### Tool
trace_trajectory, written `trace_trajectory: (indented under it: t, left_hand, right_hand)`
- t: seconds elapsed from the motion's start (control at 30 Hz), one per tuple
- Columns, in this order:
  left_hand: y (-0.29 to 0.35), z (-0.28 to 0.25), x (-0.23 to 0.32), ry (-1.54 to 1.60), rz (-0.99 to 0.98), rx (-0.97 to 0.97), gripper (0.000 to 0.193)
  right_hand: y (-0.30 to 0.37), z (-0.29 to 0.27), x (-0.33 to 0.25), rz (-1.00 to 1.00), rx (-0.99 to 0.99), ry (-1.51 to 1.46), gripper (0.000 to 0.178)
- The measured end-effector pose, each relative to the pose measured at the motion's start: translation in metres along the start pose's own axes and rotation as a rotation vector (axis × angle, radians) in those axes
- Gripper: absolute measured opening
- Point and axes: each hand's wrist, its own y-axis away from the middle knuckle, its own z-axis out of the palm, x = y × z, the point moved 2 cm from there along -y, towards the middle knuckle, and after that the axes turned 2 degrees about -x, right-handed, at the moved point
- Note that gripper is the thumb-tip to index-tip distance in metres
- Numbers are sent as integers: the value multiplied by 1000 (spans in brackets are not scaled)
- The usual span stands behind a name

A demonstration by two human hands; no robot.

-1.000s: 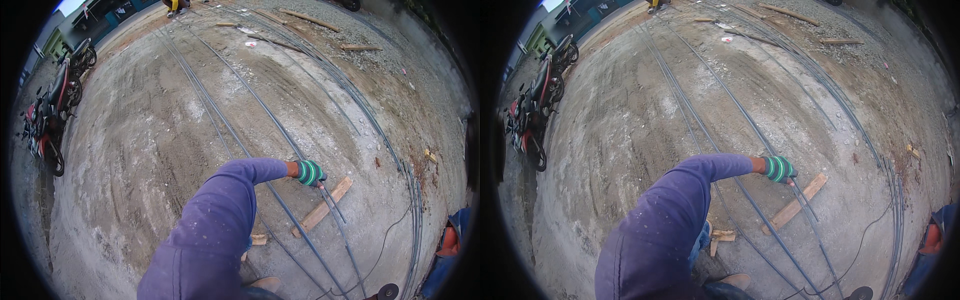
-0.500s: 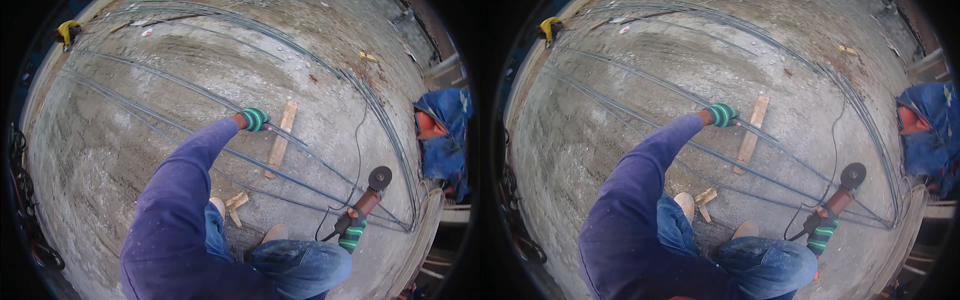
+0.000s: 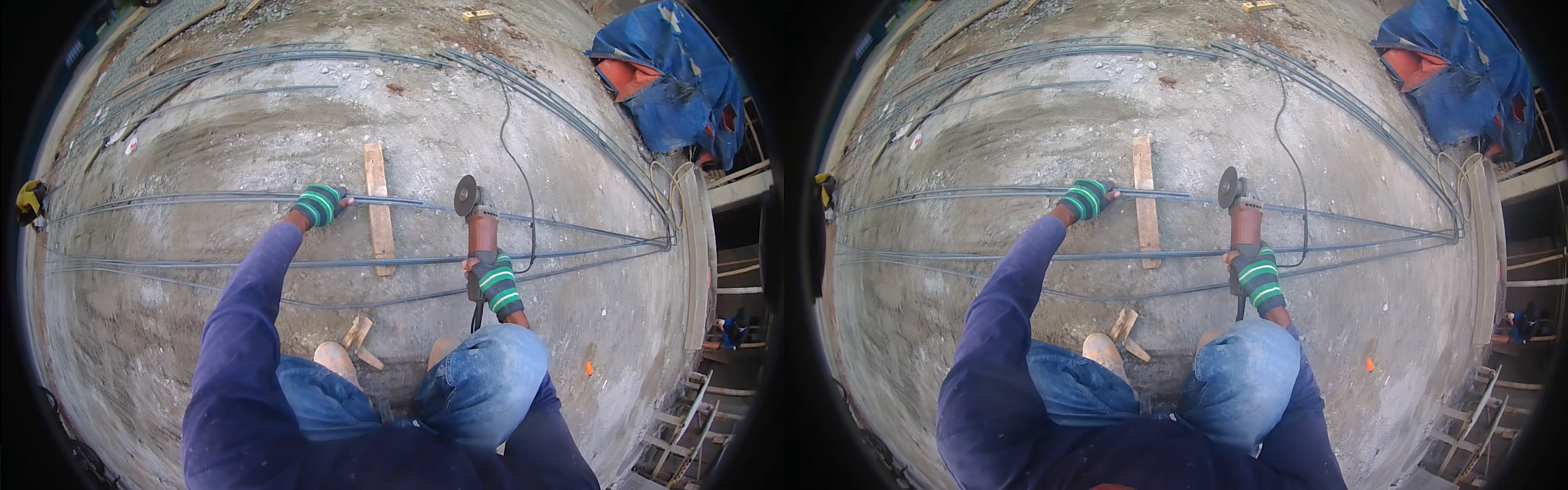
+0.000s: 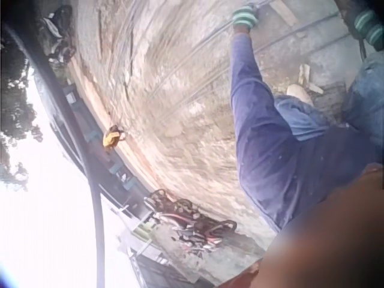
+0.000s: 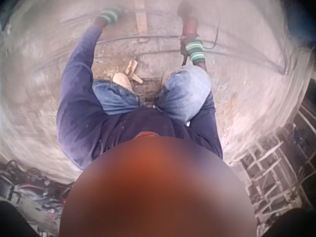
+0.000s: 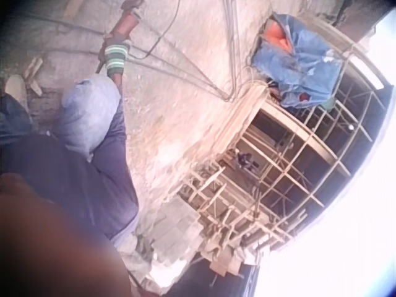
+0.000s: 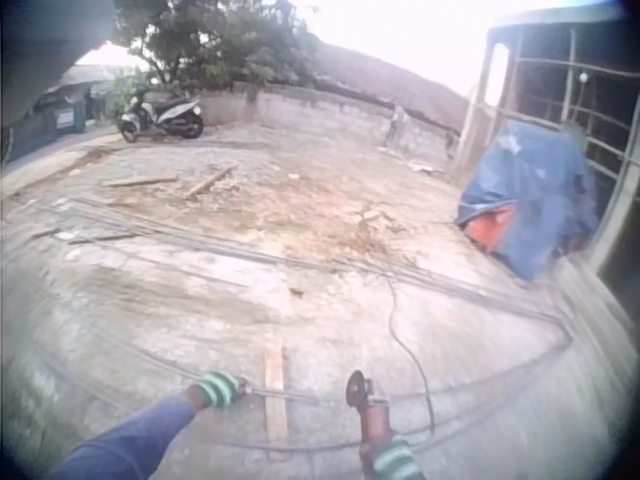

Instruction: The person uses an angle grinder to cut several metal rods laid on the ground. They reposition the rods between cuts and continue cutting until the end of the clip.

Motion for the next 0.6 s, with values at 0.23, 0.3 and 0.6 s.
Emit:
trace_trajectory:
  t: [0.23, 0.3, 0.6]
  left_hand:
    - [-9, 10, -8, -24, 4, -12, 50]
    - [-7, 15, -11, -12, 16, 7, 50]
    - [22, 29, -4, -15, 26, 86, 55]
  right_hand:
    - [-12, 35, 18, -8, 15, 210, 51]
    - [-12, 41, 17, -45, 3, 290, 50]
    - [-18, 63, 13, -48, 75, 414, 44]
